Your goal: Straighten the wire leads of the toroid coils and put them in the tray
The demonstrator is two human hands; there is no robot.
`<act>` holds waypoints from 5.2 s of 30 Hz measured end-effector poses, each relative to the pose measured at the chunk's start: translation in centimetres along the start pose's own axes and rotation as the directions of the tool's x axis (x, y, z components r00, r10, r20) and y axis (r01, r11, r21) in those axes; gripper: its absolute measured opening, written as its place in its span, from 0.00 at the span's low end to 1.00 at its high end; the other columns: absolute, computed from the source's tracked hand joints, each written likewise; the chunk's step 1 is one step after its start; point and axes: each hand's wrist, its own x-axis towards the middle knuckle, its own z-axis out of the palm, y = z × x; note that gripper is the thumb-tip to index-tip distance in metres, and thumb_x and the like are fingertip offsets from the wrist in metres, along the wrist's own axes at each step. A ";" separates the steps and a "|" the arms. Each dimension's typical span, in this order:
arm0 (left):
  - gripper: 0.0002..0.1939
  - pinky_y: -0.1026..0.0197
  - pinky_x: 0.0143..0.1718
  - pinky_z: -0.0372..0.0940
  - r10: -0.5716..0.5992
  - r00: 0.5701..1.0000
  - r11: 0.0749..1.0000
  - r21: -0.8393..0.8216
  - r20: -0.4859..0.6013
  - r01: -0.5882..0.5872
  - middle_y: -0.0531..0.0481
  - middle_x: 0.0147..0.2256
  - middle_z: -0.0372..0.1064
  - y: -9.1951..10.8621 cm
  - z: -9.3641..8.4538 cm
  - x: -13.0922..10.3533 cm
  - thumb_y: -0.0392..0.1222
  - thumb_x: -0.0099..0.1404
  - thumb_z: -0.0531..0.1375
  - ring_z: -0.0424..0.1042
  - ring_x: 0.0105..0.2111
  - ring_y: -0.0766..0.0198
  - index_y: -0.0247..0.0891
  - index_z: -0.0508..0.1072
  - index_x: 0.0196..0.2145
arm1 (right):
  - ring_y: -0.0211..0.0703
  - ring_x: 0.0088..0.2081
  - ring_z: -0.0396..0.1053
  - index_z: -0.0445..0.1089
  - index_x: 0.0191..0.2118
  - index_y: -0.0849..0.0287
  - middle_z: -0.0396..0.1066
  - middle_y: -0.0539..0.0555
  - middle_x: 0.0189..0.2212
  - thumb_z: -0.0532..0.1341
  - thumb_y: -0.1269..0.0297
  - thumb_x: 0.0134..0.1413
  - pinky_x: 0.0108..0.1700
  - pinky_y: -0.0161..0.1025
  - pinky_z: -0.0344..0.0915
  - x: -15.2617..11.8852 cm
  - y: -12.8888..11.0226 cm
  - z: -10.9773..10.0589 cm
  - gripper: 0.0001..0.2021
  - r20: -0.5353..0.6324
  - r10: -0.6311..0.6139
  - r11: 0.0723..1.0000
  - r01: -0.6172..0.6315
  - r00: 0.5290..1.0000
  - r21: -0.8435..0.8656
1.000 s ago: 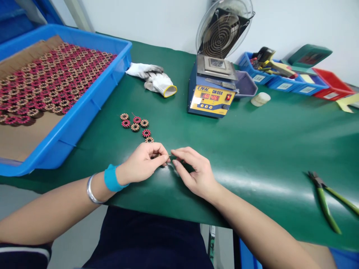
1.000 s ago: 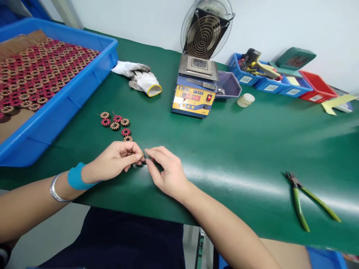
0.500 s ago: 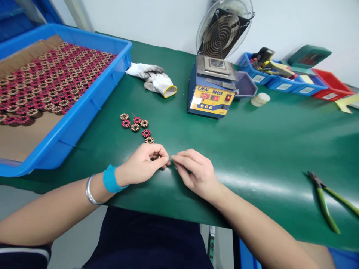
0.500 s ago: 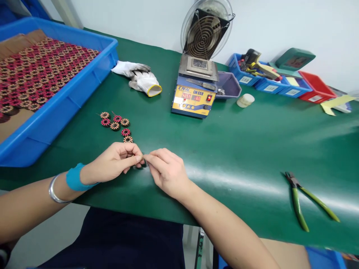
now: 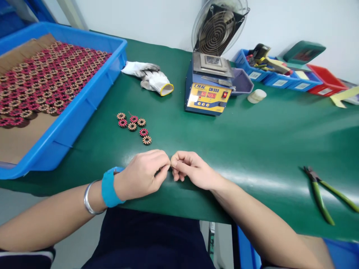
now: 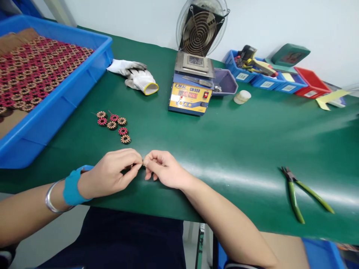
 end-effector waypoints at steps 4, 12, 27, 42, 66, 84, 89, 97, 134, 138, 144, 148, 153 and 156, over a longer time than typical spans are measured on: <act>0.07 0.67 0.21 0.58 -0.286 0.934 0.860 -0.371 0.214 0.349 0.51 0.22 0.68 -0.3 -0.8 0.8 0.38 0.59 0.56 0.63 0.22 0.69 0.35 0.69 0.24 | 0.36 0.29 0.69 0.68 0.36 0.61 0.71 0.53 0.28 0.57 0.64 0.61 0.31 0.34 0.67 -0.3 -0.1 -0.8 0.06 -0.098 -0.389 0.831 0.303 0.916 -0.466; 0.07 0.68 0.19 0.58 -0.346 0.850 0.704 -0.488 0.398 0.516 0.49 0.25 0.71 -0.6 -1.3 1.3 0.40 0.58 0.57 0.64 0.21 0.69 0.35 0.67 0.25 | 0.39 0.31 0.70 0.70 0.37 0.61 0.75 0.57 0.33 0.53 0.72 0.63 0.30 0.36 0.62 -0.7 -0.5 -0.7 0.09 0.150 -0.651 0.324 0.451 0.744 -0.832; 0.07 0.67 0.21 0.59 -0.335 0.873 0.754 -0.456 0.354 0.473 0.49 0.25 0.70 -0.6 -1.4 1.2 0.40 0.58 0.56 0.66 0.24 0.68 0.35 0.67 0.25 | 0.39 0.31 0.69 0.70 0.38 0.64 0.74 0.57 0.32 0.58 0.72 0.59 0.32 0.36 0.65 -0.5 -0.1 -0.4 0.03 0.059 -0.671 0.438 0.460 0.739 -0.772; 0.08 0.64 0.24 0.57 -0.149 0.980 0.945 -0.274 0.133 0.181 0.51 0.22 0.65 -0.3 -0.8 0.3 0.36 0.60 0.53 0.60 0.22 0.68 0.35 0.67 0.24 | 0.35 0.26 0.68 0.65 0.34 0.60 0.70 0.51 0.25 0.56 0.63 0.62 0.29 0.33 0.67 -0.4 0.0 -0.3 0.07 -0.066 -0.312 0.906 0.275 0.948 -0.322; 0.07 0.67 0.19 0.57 -0.317 0.872 0.744 -0.472 0.373 0.473 0.50 0.24 0.69 -0.4 -1.7 0.9 0.38 0.59 0.54 0.63 0.20 0.70 0.35 0.66 0.25 | 0.40 0.32 0.70 0.69 0.36 0.60 0.76 0.56 0.34 0.55 0.72 0.62 0.33 0.39 0.62 -0.8 -0.4 0.2 0.06 0.132 -0.680 0.285 0.425 0.721 -0.859; 0.07 0.66 0.21 0.56 -0.227 0.937 0.867 -0.383 0.266 0.319 0.50 0.23 0.68 -0.3 -1.5 0.8 0.38 0.59 0.55 0.60 0.20 0.70 0.36 0.67 0.24 | 0.39 0.29 0.70 0.66 0.33 0.60 0.73 0.54 0.28 0.53 0.70 0.62 0.32 0.38 0.65 -0.5 -0.3 0.6 0.08 -0.028 -0.540 0.614 0.371 0.841 -0.696; 0.09 0.62 0.27 0.57 0.015 1.000 0.997 -0.082 -0.008 -0.016 0.50 0.22 0.65 -0.1 -0.7 0.0 0.35 0.60 0.53 0.59 0.23 0.67 0.36 0.67 0.23 | 0.35 0.23 0.67 0.60 0.31 0.58 0.66 0.48 0.21 0.50 0.64 0.65 0.27 0.33 0.66 -0.2 -0.1 0.7 0.10 -0.025 -0.136 0.984 0.132 0.990 -0.118; 0.06 0.67 0.23 0.59 -0.297 0.887 0.710 -0.538 0.355 0.453 0.52 0.23 0.69 -0.7 -1.5 1.3 0.37 0.57 0.58 0.62 0.20 0.72 0.35 0.68 0.24 | 0.37 0.28 0.65 0.64 0.29 0.59 0.69 0.52 0.26 0.53 0.71 0.61 0.32 0.35 0.64 -0.3 -0.3 0.1 0.09 -0.058 -0.523 0.652 0.355 0.851 -0.670; 0.29 0.64 0.31 0.65 -0.366 0.929 0.585 -0.763 0.055 0.275 0.41 0.45 0.74 -1.0 -0.8 1.1 0.41 0.62 0.62 0.72 0.34 0.65 0.34 0.60 0.58 | 0.33 0.24 0.64 0.65 0.30 0.59 0.67 0.49 0.25 0.56 0.58 0.61 0.28 0.33 0.63 0.2 -0.3 0.4 0.11 -0.262 -0.254 0.955 0.199 0.931 -0.218; 0.31 0.60 0.38 0.68 -0.382 0.923 0.684 -0.687 -0.049 0.247 0.39 0.45 0.74 -0.8 -0.4 0.9 0.40 0.59 0.64 0.74 0.40 0.60 0.31 0.60 0.58 | 0.33 0.23 0.63 0.64 0.26 0.59 0.66 0.49 0.23 0.56 0.56 0.60 0.27 0.33 0.63 0.1 -0.2 -0.4 0.15 -0.470 -0.196 0.980 0.189 0.861 -0.061; 0.32 0.59 0.40 0.69 -0.328 0.935 0.764 -0.620 -0.133 0.180 0.37 0.46 0.75 -0.9 0.2 0.7 0.39 0.58 0.64 0.75 0.41 0.59 0.29 0.61 0.58 | 0.32 0.22 0.62 0.65 0.34 0.59 0.65 0.47 0.24 0.61 0.59 0.54 0.24 0.31 0.60 0.5 0.3 0.0 0.08 -0.405 -0.154 0.986 0.112 0.901 -0.124; 0.31 0.60 0.37 0.69 -0.290 0.941 0.802 -0.581 -0.174 0.140 0.37 0.46 0.75 -1.2 0.6 0.6 0.38 0.58 0.64 0.75 0.39 0.60 0.29 0.61 0.58 | 0.33 0.23 0.63 0.64 0.28 0.59 0.64 0.48 0.22 0.57 0.55 0.59 0.27 0.32 0.62 0.5 0.1 -0.2 0.13 -0.434 -0.192 0.981 0.159 0.880 -0.112; 0.31 0.62 0.36 0.70 -0.247 0.936 0.850 -0.520 -0.249 0.086 0.38 0.45 0.75 -1.5 0.9 0.5 0.36 0.58 0.63 0.75 0.41 0.60 0.28 0.61 0.58 | 0.32 0.21 0.62 0.64 0.25 0.59 0.64 0.47 0.19 0.63 0.50 0.52 0.25 0.32 0.61 0.3 -0.3 -0.3 0.17 -0.395 -0.059 0.997 0.072 0.917 0.018; 0.31 0.62 0.37 0.70 -0.208 0.938 0.886 -0.459 -0.276 0.061 0.38 0.45 0.76 -1.4 1.0 0.4 0.35 0.58 0.63 0.75 0.41 0.61 0.29 0.61 0.58 | 0.31 0.19 0.60 0.66 0.25 0.60 0.65 0.47 0.19 0.61 0.50 0.54 0.23 0.31 0.59 0.3 -0.4 0.4 0.17 -0.231 -0.046 0.999 0.048 0.972 0.005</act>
